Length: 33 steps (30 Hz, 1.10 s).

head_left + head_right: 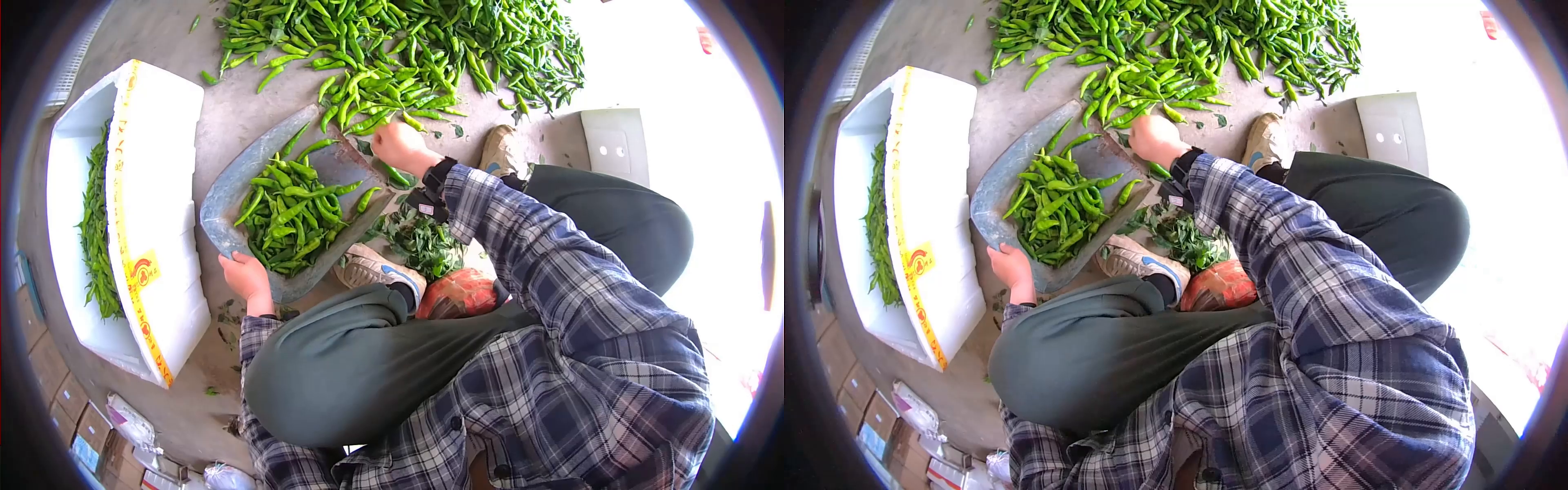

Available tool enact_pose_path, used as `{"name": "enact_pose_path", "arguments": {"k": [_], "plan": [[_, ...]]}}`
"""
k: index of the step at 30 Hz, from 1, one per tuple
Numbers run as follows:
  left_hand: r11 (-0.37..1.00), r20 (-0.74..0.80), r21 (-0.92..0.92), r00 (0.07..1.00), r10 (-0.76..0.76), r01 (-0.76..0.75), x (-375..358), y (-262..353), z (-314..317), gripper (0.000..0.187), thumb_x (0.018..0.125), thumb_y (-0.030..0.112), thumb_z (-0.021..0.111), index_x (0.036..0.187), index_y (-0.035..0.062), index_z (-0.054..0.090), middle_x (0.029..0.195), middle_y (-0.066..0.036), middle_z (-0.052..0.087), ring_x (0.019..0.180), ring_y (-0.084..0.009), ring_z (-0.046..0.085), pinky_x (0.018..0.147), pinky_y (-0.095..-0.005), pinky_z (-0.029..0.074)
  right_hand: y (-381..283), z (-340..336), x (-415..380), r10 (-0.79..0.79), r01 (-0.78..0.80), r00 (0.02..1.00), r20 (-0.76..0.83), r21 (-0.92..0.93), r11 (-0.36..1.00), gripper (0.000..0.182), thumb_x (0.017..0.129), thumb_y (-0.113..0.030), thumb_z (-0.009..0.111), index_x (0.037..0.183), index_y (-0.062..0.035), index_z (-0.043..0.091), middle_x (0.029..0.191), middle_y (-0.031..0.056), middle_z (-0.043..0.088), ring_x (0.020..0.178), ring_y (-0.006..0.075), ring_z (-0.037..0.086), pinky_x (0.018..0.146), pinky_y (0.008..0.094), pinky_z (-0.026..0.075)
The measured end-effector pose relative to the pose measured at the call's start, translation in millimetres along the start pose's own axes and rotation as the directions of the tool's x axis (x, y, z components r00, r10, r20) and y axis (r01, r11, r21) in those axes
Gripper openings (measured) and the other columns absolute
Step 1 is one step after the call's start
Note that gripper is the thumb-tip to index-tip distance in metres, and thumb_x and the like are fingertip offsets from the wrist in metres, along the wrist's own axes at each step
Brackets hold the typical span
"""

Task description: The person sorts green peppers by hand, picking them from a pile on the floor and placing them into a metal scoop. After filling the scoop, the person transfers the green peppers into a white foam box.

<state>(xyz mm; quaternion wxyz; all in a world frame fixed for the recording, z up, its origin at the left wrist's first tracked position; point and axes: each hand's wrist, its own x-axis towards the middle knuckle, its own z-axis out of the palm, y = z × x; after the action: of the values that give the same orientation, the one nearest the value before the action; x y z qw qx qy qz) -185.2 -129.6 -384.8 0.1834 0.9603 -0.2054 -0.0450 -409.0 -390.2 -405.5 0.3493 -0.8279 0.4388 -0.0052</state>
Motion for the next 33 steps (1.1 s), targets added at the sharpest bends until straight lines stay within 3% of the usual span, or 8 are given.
{"name": "enact_pose_path", "arguments": {"k": [2,9,12,14,15,27,31,33], "plan": [[0.999,0.049,-0.031,0.998,-0.033,0.035,2,3,-2,0.032,0.084,0.014,0.043,0.105,-0.0095,0.045,0.089,-0.03,0.056,0.084,-0.0451,0.053,0.073,-0.0472,0.041,10,4,-16,0.121,-0.092,0.987,0.105,-0.246,0.965,0.021,0.071,-0.025,0.057,0.08,-0.0064,0.06,0.079,0.0158,0.062,0.076,0.0342,0.059,0.066,0.0413,0.047],[0.998,0.032,-0.053,0.999,-0.022,0.024,2,-3,4,0.028,0.084,0.014,0.043,0.1,-0.0086,0.046,0.087,-0.029,0.057,0.082,-0.045,0.053,0.072,-0.0483,0.041,33,8,-25,0.166,-0.146,0.983,0.078,-0.212,0.966,0.025,0.07,-0.024,0.058,0.086,-0.0059,0.059,0.085,0.0174,0.061,0.083,0.0344,0.058,0.075,0.0408,0.046],[0.999,0.047,-0.026,0.998,-0.037,0.038,2,-2,1,0.027,0.084,0.014,0.042,0.099,-0.0082,0.046,0.086,-0.029,0.057,0.081,-0.0447,0.054,0.072,-0.0484,0.041,41,-1,-13,0.091,-0.062,0.99,0.104,-0.25,0.966,0.024,0.073,-0.022,0.057,0.09,-0.0051,0.061,0.081,0.0141,0.063,0.073,0.0278,0.062,0.065,0.037,0.049],[0.999,0.03,-0.035,0.999,0.011,-0.01,1,-1,0,0.026,0.084,0.014,0.042,0.099,-0.0079,0.046,0.085,-0.029,0.057,0.081,-0.0444,0.054,0.071,-0.0485,0.041,38,-16,-6,0.251,-0.371,0.869,0.426,0.225,0.901,0.024,0.076,-0.021,0.055,0.093,-0.0053,0.063,0.075,0.0081,0.063,0.059,0.0171,0.062,0.05,0.0297,0.049],[0.999,0.029,-0.036,1.0,0.009,-0.008,1,0,0,0.026,0.084,0.014,0.042,0.099,-0.0079,0.046,0.085,-0.029,0.057,0.081,-0.0444,0.054,0.071,-0.0485,0.041,33,-20,-6,0.238,-0.384,0.877,0.417,0.311,0.869,0.022,0.079,-0.022,0.055,0.091,-0.006,0.064,0.067,0.0023,0.059,0.049,0.0089,0.057,0.041,0.0236,0.046],[1.0,0.016,-0.015,1.0,-0.001,0.001,-2,1,0,0.027,0.084,0.013,0.043,0.102,-0.0068,0.046,0.086,-0.028,0.057,0.08,-0.0446,0.054,0.071,-0.0487,0.041,-49,-15,6,0.164,-0.5,0.839,0.519,0.616,0.608,0.022,0.082,-0.029,0.052,0.088,-0.0103,0.063,0.074,0.001,0.06,0.057,0.0089,0.057,0.053,0.0218,0.048],[0.99,-0.115,0.071,0.985,0.131,-0.123,3,-24,19,0.025,0.083,0.013,0.043,0.097,-0.0069,0.048,0.081,-0.028,0.057,0.074,-0.0448,0.054,0.064,-0.0497,0.042,-56,-26,1,0.034,-0.4,0.883,0.469,0.711,0.578,0.021,0.082,-0.022,0.052,0.092,-0.0063,0.061,0.075,0.0027,0.061,0.059,0.0107,0.059,0.056,0.024,0.051],[0.995,-0.008,0.062,0.997,0.074,-0.073,1,-17,10,0.021,0.082,0.013,0.042,0.09,-0.0047,0.048,0.074,-0.026,0.057,0.067,-0.0445,0.054,0.061,-0.0505,0.043,-49,-52,1,0.04,-0.328,0.92,0.389,0.711,0.622,0.02,0.081,-0.018,0.053,0.093,-0.0036,0.06,0.075,0.0037,0.061,0.06,0.0115,0.06,0.056,0.0248,0.051]]}}
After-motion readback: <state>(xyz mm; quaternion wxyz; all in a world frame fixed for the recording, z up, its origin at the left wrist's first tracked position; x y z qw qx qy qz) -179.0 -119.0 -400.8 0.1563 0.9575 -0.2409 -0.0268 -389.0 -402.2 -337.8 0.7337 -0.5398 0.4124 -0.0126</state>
